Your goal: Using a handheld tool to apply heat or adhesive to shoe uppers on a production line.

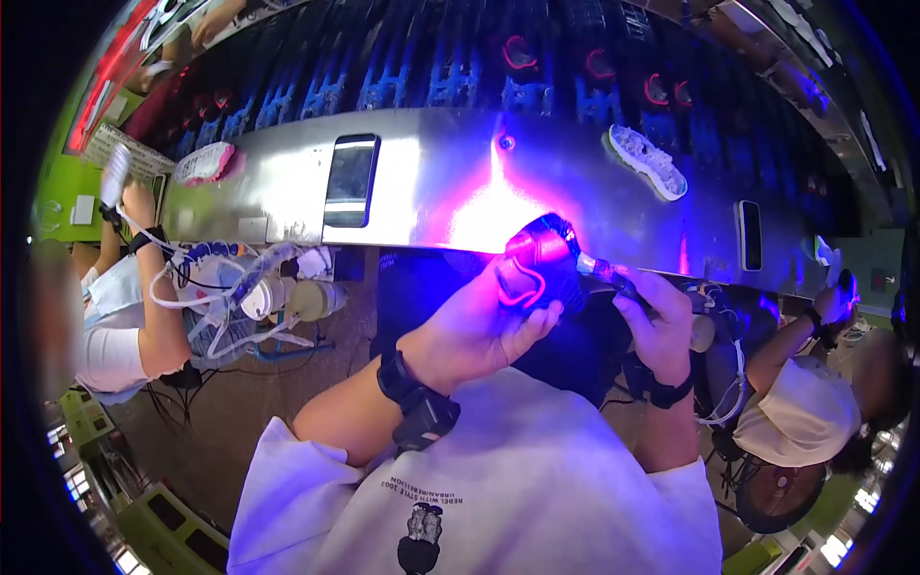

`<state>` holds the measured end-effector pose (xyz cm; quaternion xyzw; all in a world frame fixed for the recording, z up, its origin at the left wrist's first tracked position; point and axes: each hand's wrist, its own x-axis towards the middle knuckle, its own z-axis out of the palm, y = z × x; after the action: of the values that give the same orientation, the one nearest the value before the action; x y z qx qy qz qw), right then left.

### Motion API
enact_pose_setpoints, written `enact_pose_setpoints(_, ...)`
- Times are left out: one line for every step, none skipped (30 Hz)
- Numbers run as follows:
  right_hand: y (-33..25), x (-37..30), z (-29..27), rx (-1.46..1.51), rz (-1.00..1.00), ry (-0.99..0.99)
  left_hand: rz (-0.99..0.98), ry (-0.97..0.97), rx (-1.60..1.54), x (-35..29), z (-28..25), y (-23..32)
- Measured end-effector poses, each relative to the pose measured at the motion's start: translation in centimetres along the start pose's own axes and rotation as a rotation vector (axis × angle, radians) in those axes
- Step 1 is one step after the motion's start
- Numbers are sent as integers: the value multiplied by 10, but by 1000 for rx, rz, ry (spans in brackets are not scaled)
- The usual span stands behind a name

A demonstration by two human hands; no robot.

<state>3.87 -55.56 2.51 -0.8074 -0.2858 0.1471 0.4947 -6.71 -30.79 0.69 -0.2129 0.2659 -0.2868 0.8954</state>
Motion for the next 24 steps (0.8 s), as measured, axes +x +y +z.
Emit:
enact_pose_setpoints(2, 0, -1, 3, 6, -12, -62, -48, -28, 0, 2, 3)
enact_pose_setpoints(6, -2, -2, -51, -1, -6, -92, -34, -53, 0, 15, 5)
enact_pose_setpoints(10, -4, -1, -99, -9, -7, -92, -151, 30, 6, 14, 10)
enact_pose_setpoints(13, -3, 0, -147, 31, -7, 51, -122, 199, 3, 15, 13)
enact_pose_setpoints(25, -2, 1, -38, 62, 21, 181, -84, 372, -1, 30, 11)
enact_pose_setpoints(18, 5, 3, 73, 162, 1, 348, 0, 575, 0, 42, 7)
enact_pose_setpoints(4, 13, 2, 178, 260, -7, 504, 82, 787, 8, 52, 7)
enact_pose_setpoints(-1, 17, 9, 182, 267, -17, 503, -25, 938, 13, 52, 22)
enact_pose_setpoints(-7, 23, 15, 264, 299, 23, 489, -56, 977, 11, 66, 25)
enact_pose_setpoints(-9, 28, 21, 345, 331, 65, 552, 31, 1139, 10, 72, 36)
enact_pose_setpoints(-11, 31, 27, 352, 320, 48, 626, 120, 1301, 5, 78, 50)
enact_pose_setpoints(-12, 27, 32, 319, 292, 22, 710, 224, 1481, 0, 86, 68)
enact_pose_setpoints(-13, 25, 37, 288, 261, -3, 782, 216, 1598, -8, 97, 90)
enact_pose_setpoints(-7, 25, 35, 134, 195, -54, 794, 252, 1550, -16, 106, 108)
enact_pose_setpoints(-3, 26, 36, 63, 123, -43, 821, 290, 1507, -30, 121, 128)
enact_pose_setpoints(-3, 28, 36, 27, 115, -5, 913, 380, 1508, -43, 132, 158)
enact_pose_setpoints(0, 20, 25, -7, 279, 14, 1001, 452, 1510, -54, 137, 189)
enact_pose_setpoints(-1, 15, 22, 12, 456, 122, 1022, 526, 1578, -73, 152, 210)
enact_pose_setpoints(5, 12, 18, -17, 442, 157, 1173, 572, 1576, -89, 145, 269)
enact_pose_setpoints(26, 2, 9, -174, 320, 243, 1312, 748, 1615, -104, 152, 292)
enact_pose_setpoints(32, 2, 0, 45, 542, 248, 1439, 942, 1605, -126, 156, 314)
enact_pose_setpoints(25, 9, 0, 85, 550, 256, 1538, 1122, 1705, -157, 155, 344)
enact_pose_setpoints(19, 14, 0, 112, 568, 277, 1616, 1296, 1794, -181, 157, 375)
enact_pose_setpoints(20, 15, 3, 133, 517, 371, 1629, 1398, 1851, -199, 159, 397)
